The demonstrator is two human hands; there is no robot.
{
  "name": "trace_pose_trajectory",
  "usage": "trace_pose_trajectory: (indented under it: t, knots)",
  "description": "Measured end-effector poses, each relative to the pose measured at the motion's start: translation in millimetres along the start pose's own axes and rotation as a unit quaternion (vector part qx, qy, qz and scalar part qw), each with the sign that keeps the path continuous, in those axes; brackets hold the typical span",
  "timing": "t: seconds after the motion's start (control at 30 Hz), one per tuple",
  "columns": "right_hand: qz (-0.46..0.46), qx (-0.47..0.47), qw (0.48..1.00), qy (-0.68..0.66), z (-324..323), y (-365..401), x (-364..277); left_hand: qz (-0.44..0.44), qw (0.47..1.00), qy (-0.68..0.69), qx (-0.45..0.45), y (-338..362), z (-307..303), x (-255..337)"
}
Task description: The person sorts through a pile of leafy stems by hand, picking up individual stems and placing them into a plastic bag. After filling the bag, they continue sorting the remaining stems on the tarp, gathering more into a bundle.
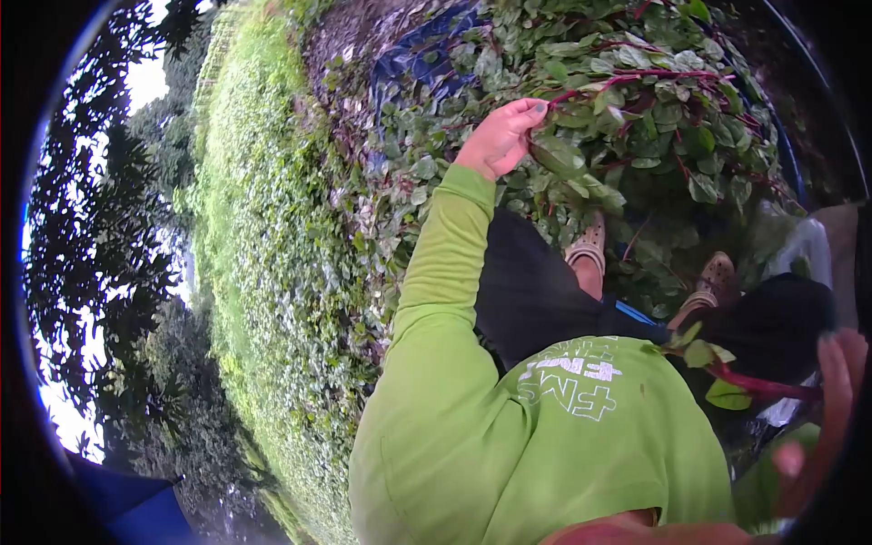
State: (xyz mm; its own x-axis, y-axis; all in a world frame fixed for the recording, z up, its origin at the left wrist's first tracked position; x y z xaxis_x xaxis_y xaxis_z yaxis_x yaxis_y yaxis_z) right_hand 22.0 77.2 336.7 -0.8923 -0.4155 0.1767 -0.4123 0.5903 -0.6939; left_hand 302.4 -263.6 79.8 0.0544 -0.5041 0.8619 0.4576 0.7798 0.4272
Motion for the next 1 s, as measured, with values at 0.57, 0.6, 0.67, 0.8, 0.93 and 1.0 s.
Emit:
trace_pose_trajectory:
  t: [0.57, 0.6, 0.67, 0.8, 0.93, 1.0]
  knots:
    - [0.389, -0.125, 0.909, -0.081, 252.1, 100.5, 54.5, 0.479, 0.779, -0.382, 0.131, -34.2, 116.8, -10.4]
    - [0.399, -0.124, 0.905, -0.083, 259.1, 105.9, 53.8, 0.558, 0.666, -0.438, 0.23, -30.6, 117.0, -10.5]
    - [0.418, -0.116, 0.897, -0.086, 270.8, 113.8, 58.3, 0.298, 0.897, -0.234, 0.229, -42.1, 108.2, -36.8]
    - [0.422, -0.083, 0.895, -0.12, 268.3, 117.0, 51.8, 0.065, 0.989, -0.023, 0.134, -33.1, 132.3, -87.2]
    - [0.38, -0.079, 0.916, -0.101, 264.7, 118.9, 44.7, 0.096, 0.99, 0.036, 0.097, -37.5, 144.7, -102.1]
    - [0.343, -0.08, 0.933, -0.069, 262.2, 119.0, 45.2, 0.14, 0.97, -0.175, 0.097, -41.5, 137.1, -102.4]
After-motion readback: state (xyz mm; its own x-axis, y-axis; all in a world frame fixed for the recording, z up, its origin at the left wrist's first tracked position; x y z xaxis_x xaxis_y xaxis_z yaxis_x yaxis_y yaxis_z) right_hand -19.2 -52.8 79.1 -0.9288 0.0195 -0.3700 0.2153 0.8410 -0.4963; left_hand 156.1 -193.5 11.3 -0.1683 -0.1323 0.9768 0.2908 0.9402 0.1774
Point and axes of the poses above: each hand's wrist, its own y-axis away from the middle knuckle, its own z-axis out of the palm, x = y × z, the point moved 3 cm from there along -y, towards the middle knuckle, and after that the axes turned 12 degrees about x, right-handed, at the moved point
